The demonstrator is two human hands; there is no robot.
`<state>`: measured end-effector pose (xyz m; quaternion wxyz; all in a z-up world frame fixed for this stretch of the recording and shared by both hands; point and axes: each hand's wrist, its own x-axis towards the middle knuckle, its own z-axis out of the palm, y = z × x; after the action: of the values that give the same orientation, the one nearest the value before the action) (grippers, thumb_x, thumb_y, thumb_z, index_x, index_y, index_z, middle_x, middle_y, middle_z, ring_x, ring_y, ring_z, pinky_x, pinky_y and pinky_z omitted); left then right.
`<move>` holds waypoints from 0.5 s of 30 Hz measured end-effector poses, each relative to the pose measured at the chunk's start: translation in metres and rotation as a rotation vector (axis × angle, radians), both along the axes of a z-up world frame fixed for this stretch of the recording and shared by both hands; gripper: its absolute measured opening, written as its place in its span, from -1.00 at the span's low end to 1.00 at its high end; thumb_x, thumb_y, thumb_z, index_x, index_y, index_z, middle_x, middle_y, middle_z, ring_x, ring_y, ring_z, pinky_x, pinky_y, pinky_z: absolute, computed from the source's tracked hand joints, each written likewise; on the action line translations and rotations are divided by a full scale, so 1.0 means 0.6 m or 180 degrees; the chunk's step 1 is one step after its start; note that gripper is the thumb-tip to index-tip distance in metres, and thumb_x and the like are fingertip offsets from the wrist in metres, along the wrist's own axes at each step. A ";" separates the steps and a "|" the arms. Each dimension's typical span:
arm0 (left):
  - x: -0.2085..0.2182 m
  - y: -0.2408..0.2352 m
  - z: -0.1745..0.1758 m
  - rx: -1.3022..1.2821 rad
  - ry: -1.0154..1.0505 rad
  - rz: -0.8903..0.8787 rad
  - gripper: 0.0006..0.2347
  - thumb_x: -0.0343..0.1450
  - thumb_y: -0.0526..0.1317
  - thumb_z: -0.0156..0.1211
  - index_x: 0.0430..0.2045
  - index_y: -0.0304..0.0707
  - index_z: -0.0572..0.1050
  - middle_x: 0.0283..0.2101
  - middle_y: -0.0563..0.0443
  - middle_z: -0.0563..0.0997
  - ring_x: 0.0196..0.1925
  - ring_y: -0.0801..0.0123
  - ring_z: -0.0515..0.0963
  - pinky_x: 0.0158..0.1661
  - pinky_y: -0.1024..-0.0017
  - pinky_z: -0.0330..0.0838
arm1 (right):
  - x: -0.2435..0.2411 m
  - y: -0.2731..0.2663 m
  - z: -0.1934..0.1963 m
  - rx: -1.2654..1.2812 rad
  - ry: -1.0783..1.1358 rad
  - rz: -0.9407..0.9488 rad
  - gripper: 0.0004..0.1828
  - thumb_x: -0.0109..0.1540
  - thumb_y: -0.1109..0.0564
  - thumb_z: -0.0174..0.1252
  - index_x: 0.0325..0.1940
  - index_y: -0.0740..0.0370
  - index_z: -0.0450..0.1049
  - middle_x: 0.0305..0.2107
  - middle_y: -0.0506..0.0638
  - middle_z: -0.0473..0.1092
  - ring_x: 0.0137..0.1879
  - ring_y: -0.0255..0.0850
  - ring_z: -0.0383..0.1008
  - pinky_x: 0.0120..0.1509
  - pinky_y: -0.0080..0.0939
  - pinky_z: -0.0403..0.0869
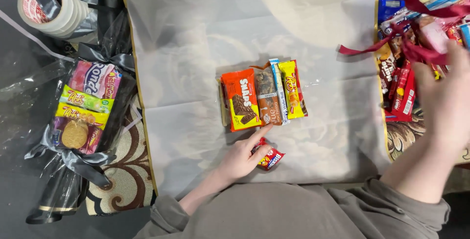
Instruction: Arranging snack bars on a sheet of paper and rolling it up to create a bouquet base.
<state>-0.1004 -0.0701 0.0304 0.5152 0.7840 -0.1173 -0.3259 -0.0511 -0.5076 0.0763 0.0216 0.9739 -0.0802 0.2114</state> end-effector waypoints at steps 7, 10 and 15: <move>-0.007 0.003 -0.048 -0.0597 -0.0635 -0.0108 -0.55 0.55 -0.14 0.04 0.40 -0.07 0.26 0.23 -0.23 0.53 0.21 -0.05 0.54 0.18 0.12 0.42 | 0.145 0.298 0.014 0.2607 0.1130 0.2081 -0.71 0.38 0.17 0.14 0.19 0.14 0.55 0.17 0.27 0.40 0.31 0.36 0.35 0.38 0.27 0.29; -0.002 0.004 -0.041 -0.0575 -0.0557 -0.0184 -0.54 0.56 -0.15 0.02 0.43 -0.06 0.22 0.24 -0.25 0.52 0.21 -0.07 0.54 0.19 0.11 0.42 | 0.180 0.330 -0.014 0.2745 0.1501 0.1938 -0.76 0.34 0.14 0.17 0.06 0.20 0.58 0.06 0.28 0.44 0.24 0.38 0.39 0.32 0.29 0.34; 0.001 0.000 -0.039 -0.0388 -0.0522 -0.0272 -0.51 0.56 -0.12 0.01 0.46 0.01 0.16 0.25 -0.27 0.51 0.21 -0.09 0.53 0.17 0.06 0.42 | 0.196 0.331 -0.054 0.2697 0.1894 0.1220 -0.79 0.23 0.02 0.29 -0.11 0.12 0.54 -0.12 0.14 0.55 0.15 0.26 0.50 0.21 0.25 0.40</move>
<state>-0.0996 -0.0698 0.0071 0.5363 0.7695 -0.2120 -0.2746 0.0667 -0.3091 0.0439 -0.3893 0.9123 0.0301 -0.1235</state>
